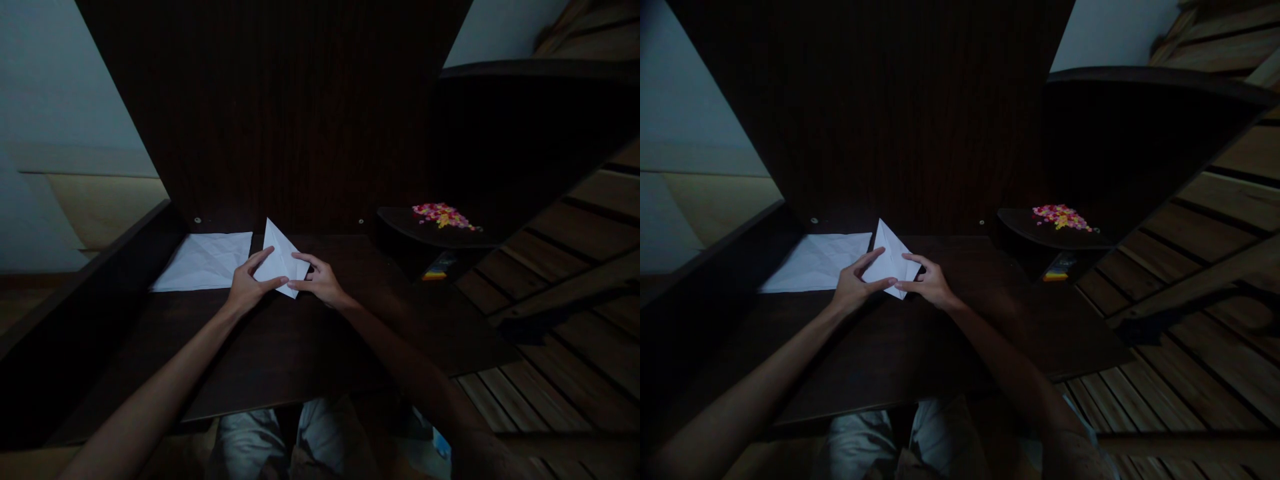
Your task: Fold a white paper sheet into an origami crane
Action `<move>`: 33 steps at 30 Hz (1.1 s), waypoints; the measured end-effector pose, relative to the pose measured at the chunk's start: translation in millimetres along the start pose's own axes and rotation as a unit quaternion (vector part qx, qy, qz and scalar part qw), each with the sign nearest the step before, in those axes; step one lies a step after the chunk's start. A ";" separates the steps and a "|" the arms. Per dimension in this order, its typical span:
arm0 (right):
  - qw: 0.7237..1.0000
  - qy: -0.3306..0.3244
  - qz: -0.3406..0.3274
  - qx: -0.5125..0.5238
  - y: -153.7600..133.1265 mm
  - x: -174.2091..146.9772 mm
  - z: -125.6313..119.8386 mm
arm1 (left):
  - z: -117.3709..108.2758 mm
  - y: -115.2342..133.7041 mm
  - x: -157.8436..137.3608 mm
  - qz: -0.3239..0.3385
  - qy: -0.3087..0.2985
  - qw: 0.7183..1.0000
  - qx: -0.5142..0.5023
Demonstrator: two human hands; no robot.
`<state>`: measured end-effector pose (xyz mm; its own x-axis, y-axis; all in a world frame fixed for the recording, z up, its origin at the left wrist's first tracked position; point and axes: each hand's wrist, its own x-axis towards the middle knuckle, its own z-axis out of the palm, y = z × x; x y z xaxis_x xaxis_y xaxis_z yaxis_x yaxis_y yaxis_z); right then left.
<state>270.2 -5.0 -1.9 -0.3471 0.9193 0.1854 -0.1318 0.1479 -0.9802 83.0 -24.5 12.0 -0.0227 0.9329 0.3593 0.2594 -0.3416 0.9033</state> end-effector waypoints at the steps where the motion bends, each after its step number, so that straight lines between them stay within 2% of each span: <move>1: 1.000 0.005 -0.003 0.001 -0.3 -0.6 1.6 | -0.1 0.1 0.0 0.000 0.000 1.000 -0.004; 4: 1.000 0.002 -0.008 -0.003 -4.7 -2.4 3.4 | -2.3 1.6 -0.1 -0.017 -0.019 0.999 -0.028; 8: 0.998 -0.059 0.036 -0.004 -10.4 -3.6 0.1 | -7.8 4.4 0.2 -0.074 -0.083 0.992 -0.055; 12: 0.995 -0.095 0.032 0.000 -5.4 -2.6 -1.4 | -10.7 3.1 1.3 -0.073 -0.120 0.989 -0.038; 18: 0.995 -0.083 0.052 0.031 1.7 -2.7 1.3 | -9.5 2.0 1.9 -0.047 -0.070 0.996 -0.021; 26: 0.994 -0.092 0.043 -0.033 -7.7 -3.2 -5.6 | -10.7 3.0 1.5 -0.080 -0.022 0.996 -0.023; 29: 0.993 -0.092 0.036 -0.059 -10.5 -1.4 -12.4 | -11.4 0.9 3.3 -0.100 0.024 0.994 -0.034; 33: 0.990 -0.103 0.052 -0.086 -14.6 1.5 -26.3 | -13.5 -1.5 7.3 -0.083 0.086 0.988 -0.094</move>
<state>296.0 3.7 10.9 -0.5348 0.8416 0.0756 0.0678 0.1320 -0.9889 69.4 -18.7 16.5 -0.2184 0.9501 0.2227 0.0553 -0.2158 0.9749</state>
